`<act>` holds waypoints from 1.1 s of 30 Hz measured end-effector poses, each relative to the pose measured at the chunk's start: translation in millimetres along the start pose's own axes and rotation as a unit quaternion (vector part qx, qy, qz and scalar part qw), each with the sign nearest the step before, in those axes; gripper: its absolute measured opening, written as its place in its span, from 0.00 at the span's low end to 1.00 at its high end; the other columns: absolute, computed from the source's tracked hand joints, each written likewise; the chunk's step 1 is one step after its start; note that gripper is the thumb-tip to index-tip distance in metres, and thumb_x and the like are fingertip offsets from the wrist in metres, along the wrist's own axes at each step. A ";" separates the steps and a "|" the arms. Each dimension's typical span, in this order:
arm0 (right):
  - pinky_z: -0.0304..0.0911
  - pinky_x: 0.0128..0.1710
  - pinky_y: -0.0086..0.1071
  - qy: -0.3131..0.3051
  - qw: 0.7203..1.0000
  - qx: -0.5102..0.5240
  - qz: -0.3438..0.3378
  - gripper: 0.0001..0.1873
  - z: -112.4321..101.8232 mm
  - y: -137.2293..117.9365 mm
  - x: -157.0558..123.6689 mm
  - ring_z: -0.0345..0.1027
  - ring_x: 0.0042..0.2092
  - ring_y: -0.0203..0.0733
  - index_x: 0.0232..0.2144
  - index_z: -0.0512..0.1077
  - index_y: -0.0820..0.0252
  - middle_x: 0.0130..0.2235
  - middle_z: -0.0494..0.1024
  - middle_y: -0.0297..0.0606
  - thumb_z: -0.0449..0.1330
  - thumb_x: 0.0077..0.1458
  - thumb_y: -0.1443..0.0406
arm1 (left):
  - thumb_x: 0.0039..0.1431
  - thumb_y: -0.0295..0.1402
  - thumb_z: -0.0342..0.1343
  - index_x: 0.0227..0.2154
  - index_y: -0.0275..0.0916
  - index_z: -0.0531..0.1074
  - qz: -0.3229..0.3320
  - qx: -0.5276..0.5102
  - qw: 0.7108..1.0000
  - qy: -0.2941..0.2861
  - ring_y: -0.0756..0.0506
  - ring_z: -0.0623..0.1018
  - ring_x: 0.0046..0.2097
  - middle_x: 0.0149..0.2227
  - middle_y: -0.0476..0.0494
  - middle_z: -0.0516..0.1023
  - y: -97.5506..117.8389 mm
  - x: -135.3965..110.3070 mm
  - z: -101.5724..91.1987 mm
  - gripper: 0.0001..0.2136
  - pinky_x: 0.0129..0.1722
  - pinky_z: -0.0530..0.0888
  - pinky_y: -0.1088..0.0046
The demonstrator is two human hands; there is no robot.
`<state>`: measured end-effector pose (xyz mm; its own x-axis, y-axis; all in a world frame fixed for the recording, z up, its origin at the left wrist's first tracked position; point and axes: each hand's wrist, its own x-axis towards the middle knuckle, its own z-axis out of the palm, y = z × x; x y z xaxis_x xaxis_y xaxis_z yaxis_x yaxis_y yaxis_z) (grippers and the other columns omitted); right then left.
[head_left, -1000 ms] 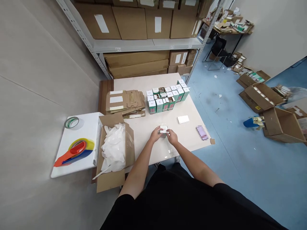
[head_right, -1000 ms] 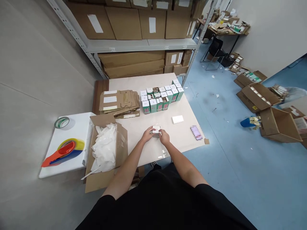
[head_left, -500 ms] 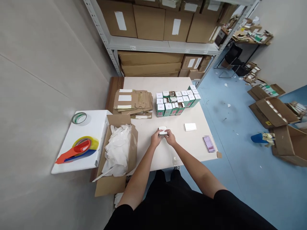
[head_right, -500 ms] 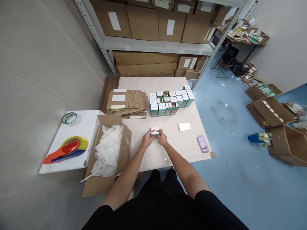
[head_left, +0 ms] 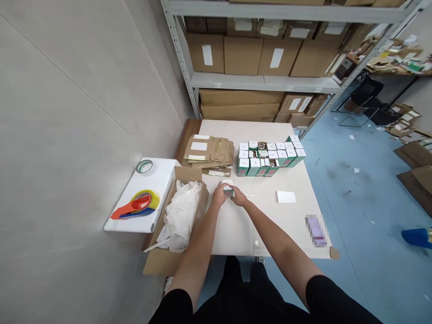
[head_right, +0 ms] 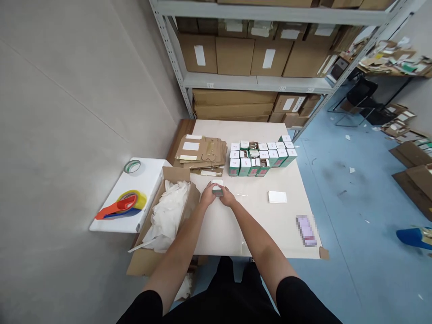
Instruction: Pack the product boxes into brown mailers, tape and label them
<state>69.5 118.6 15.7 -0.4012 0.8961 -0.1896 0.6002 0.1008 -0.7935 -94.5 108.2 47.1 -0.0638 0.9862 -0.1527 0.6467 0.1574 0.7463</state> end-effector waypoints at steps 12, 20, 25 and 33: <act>0.74 0.48 0.42 0.107 0.983 0.144 0.032 0.33 -87.4 27.0 -108.1 0.76 0.49 0.46 0.64 0.65 0.47 0.58 0.75 0.42 0.60 0.56 0.64 | 0.59 0.26 0.55 0.61 0.46 0.68 0.049 -0.041 0.985 0.162 0.38 0.67 0.68 0.66 0.40 0.68 73.4 -96.5 25.4 0.27 0.65 0.68 0.55; 0.75 0.42 0.39 0.116 0.979 0.167 0.004 0.23 -119.3 27.3 -162.2 0.78 0.45 0.45 0.54 0.72 0.48 0.45 0.81 0.39 0.59 0.55 0.62 | 0.60 0.29 0.56 0.62 0.49 0.67 0.049 -0.117 0.980 0.153 0.38 0.68 0.67 0.68 0.40 0.64 110.6 -142.7 38.1 0.26 0.58 0.74 0.56; 0.74 0.42 0.39 0.088 0.985 0.142 -0.038 0.23 -106.6 -17.3 -150.6 0.77 0.47 0.46 0.53 0.72 0.49 0.46 0.81 0.40 0.58 0.55 0.62 | 0.62 0.30 0.55 0.62 0.48 0.68 0.074 -0.122 0.973 0.181 0.39 0.67 0.68 0.68 0.40 0.66 103.6 -149.3 4.1 0.25 0.59 0.74 0.57; 0.74 0.45 0.42 0.048 0.986 0.084 -0.136 0.25 -3.0 -135.4 -92.1 0.75 0.52 0.49 0.56 0.71 0.51 0.56 0.78 0.43 0.59 0.55 0.62 | 0.62 0.28 0.54 0.61 0.46 0.70 0.106 -0.060 0.956 0.265 0.39 0.67 0.68 0.67 0.40 0.68 32.0 -195.3 -120.3 0.23 0.65 0.69 0.56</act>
<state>27.3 23.6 142.3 -0.4589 0.8836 0.0935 0.3525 0.2777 -0.8936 -152.8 -73.2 178.7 -0.3372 0.8790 0.3372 0.5986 -0.0763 0.7974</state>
